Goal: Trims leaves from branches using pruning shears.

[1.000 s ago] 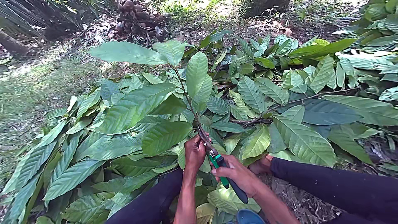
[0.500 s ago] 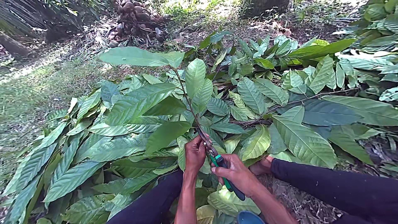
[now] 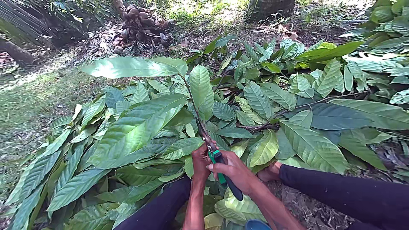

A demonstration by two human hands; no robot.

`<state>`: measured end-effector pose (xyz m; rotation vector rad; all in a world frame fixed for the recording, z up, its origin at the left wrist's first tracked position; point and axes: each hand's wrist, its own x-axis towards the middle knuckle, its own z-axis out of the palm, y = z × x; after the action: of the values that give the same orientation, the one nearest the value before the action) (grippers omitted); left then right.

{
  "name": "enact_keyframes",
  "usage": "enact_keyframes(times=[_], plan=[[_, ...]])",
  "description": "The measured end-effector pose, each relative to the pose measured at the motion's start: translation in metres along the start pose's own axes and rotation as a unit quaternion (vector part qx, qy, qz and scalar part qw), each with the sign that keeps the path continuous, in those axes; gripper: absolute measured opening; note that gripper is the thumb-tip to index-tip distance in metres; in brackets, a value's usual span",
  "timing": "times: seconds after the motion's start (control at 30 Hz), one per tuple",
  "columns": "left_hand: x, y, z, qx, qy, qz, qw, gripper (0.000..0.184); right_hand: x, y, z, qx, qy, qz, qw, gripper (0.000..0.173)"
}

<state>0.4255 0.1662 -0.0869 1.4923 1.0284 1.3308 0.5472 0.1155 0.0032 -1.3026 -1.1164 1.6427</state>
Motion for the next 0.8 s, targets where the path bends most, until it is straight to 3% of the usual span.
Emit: enact_keyframes(times=[0.33,0.47,0.57,0.7,0.8], plan=[[-0.002,0.005,0.004,-0.004,0.003,-0.033,0.999,0.013,0.003,0.003,0.007,0.009,0.058,-0.035,0.998,0.012],[-0.004,0.005,0.003,-0.019,0.01,-0.042,0.999,0.012,0.001,-0.007,0.006,-0.016,0.031,-0.06,0.998,0.019],[-0.008,0.012,0.003,-0.014,0.027,-0.014,0.999,0.012,0.004,-0.018,0.003,-0.005,0.0,-0.077,0.997,0.021],[-0.014,0.017,0.001,0.088,0.04,0.043,0.994,0.019,0.01,-0.033,0.002,0.012,-0.021,-0.088,0.996,0.017],[-0.015,0.014,0.003,0.064,0.048,0.048,0.996,0.017,0.014,-0.038,0.002,0.03,-0.024,-0.098,0.994,0.018]])
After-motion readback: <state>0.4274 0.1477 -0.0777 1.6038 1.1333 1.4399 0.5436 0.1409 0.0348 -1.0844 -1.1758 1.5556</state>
